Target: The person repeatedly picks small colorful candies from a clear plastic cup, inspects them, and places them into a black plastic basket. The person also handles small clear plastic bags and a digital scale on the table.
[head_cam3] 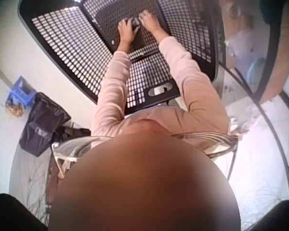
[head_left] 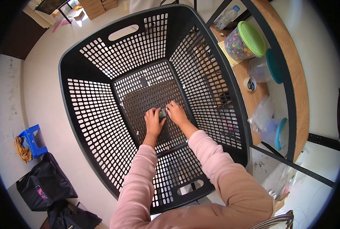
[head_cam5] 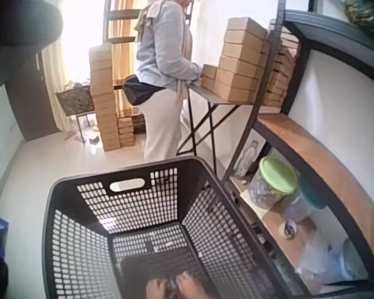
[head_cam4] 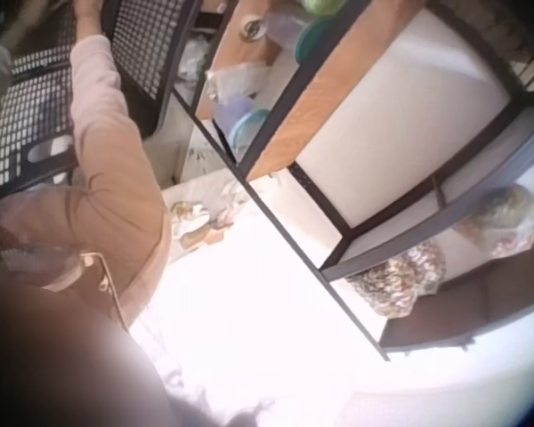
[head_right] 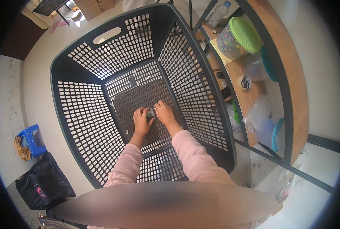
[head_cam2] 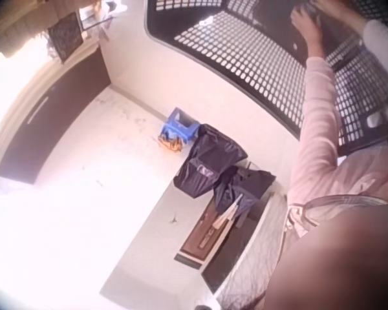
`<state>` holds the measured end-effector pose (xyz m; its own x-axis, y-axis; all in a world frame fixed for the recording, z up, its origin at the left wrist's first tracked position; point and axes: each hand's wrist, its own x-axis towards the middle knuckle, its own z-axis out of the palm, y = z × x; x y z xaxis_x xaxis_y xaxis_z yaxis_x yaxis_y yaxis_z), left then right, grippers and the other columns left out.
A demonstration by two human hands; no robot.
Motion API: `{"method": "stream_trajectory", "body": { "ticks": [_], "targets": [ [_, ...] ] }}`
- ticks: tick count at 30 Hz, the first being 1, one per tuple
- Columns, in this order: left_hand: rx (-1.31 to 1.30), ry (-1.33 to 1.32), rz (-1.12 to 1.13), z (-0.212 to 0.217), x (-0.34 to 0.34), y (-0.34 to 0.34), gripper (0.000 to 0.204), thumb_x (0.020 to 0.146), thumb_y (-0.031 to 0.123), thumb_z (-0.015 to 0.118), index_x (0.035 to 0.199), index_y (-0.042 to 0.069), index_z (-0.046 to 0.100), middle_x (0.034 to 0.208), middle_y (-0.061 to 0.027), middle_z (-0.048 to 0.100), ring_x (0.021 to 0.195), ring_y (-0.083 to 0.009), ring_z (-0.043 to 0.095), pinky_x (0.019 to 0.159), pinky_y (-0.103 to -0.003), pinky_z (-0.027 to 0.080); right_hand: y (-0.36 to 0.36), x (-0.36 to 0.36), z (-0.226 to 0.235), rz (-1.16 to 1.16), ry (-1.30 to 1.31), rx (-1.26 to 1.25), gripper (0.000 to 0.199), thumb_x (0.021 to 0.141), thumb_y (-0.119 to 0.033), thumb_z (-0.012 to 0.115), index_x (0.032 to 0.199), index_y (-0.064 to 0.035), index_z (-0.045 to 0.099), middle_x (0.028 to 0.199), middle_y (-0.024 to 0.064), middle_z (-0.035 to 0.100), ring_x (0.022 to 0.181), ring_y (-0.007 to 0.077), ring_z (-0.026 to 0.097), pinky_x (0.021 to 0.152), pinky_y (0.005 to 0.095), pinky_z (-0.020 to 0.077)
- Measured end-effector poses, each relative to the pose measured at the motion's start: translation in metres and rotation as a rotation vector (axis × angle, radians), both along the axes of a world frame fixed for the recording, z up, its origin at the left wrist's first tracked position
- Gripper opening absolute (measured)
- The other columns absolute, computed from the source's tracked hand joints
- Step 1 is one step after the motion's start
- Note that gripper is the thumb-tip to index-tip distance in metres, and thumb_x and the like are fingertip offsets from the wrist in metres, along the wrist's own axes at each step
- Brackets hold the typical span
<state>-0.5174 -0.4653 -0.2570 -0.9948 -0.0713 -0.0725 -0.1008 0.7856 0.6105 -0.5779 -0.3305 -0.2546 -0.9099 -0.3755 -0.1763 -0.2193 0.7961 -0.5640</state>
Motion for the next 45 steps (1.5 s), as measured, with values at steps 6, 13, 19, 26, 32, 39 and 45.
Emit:
{"method": "stream_trajectory", "body": {
  "ticks": [6,13,19,26,32,39,45],
  "targets": [
    [0.104,0.055,0.029,-0.002,-0.005,-0.001,0.04,0.07,0.018,0.073,0.106,0.011,0.057,0.103,-0.0071,0.051,0.103,-0.0269,0.045,0.09,-0.04,0.034,0.0,0.001,-0.011,-0.251,-0.086,-0.326,0.009,0.081,-0.006,0.059,0.088,-0.0007,0.061,0.086,0.0108,0.058,0.074,0.0238,0.06,0.065,0.0321,0.0486],
    [0.304,0.108,0.123,0.002,-0.008,0.001,0.039,0.072,0.016,0.071,0.106,0.008,0.055,0.106,-0.0091,0.053,0.104,-0.0272,0.049,0.091,-0.038,0.035,-0.002,0.009,0.009,-0.248,-0.114,-0.539,0.011,0.08,-0.007,0.062,0.087,0.0013,0.063,0.081,0.0117,0.059,0.069,0.0232,0.061,0.063,0.031,0.0482],
    [0.387,0.157,0.135,0.0,-0.009,0.003,0.038,0.071,0.01,0.07,0.106,0.005,0.053,0.105,-0.012,0.055,0.101,-0.0306,0.052,0.087,-0.038,0.04,-0.006,0.009,0.027,-0.155,0.038,-0.479,0.015,0.079,-0.011,0.063,0.089,-0.0005,0.064,0.085,0.0112,0.058,0.076,0.0277,0.06,0.067,0.0345,0.0481],
    [0.455,0.158,0.142,0.002,-0.01,0.008,0.037,0.071,0.008,0.069,0.105,0.004,0.053,0.105,-0.0128,0.055,0.1,-0.0317,0.053,0.087,-0.038,0.041,0.0,0.011,0.043,-0.068,0.04,-0.347,0.021,0.077,-0.018,0.065,0.093,-0.0042,0.062,0.091,0.0091,0.056,0.084,0.0284,0.058,0.07,0.0368,0.0475],
    [0.14,0.109,0.014,0.008,-0.006,0.006,0.039,0.07,0.013,0.07,0.105,0.009,0.055,0.103,-0.0072,0.055,0.104,-0.0274,0.049,0.089,-0.039,0.037,0.009,0.009,0.054,-0.304,0.129,-0.386,0.017,0.075,-0.008,0.064,0.092,-0.0033,0.061,0.09,0.0089,0.056,0.08,0.0241,0.058,0.068,0.0325,0.0476],
    [-0.113,-0.126,-0.148,0.022,-0.009,-0.002,0.065,0.065,0.014,0.073,0.123,0.011,0.044,0.119,-0.0082,0.046,0.115,-0.0276,0.041,0.093,-0.041,0.037,0.027,0.012,0.108,-0.379,0.173,-0.456,0.015,0.076,0.001,0.059,0.09,-0.0021,0.063,0.088,0.0068,0.056,0.074,0.0159,0.058,0.063,0.0261,0.0472],
    [-0.052,-0.143,0.037,0.062,-0.007,0.0,0.08,0.067,0.016,0.073,0.133,0.005,0.029,0.132,-0.0155,0.033,0.122,-0.0339,0.034,0.099,-0.042,0.034,0.034,0.026,0.21,-0.332,0.144,-0.642,0.014,0.077,0.001,0.059,0.091,-0.0009,0.063,0.089,0.0064,0.056,0.074,0.0141,0.059,0.061,0.024,0.0482]
  ]
}}
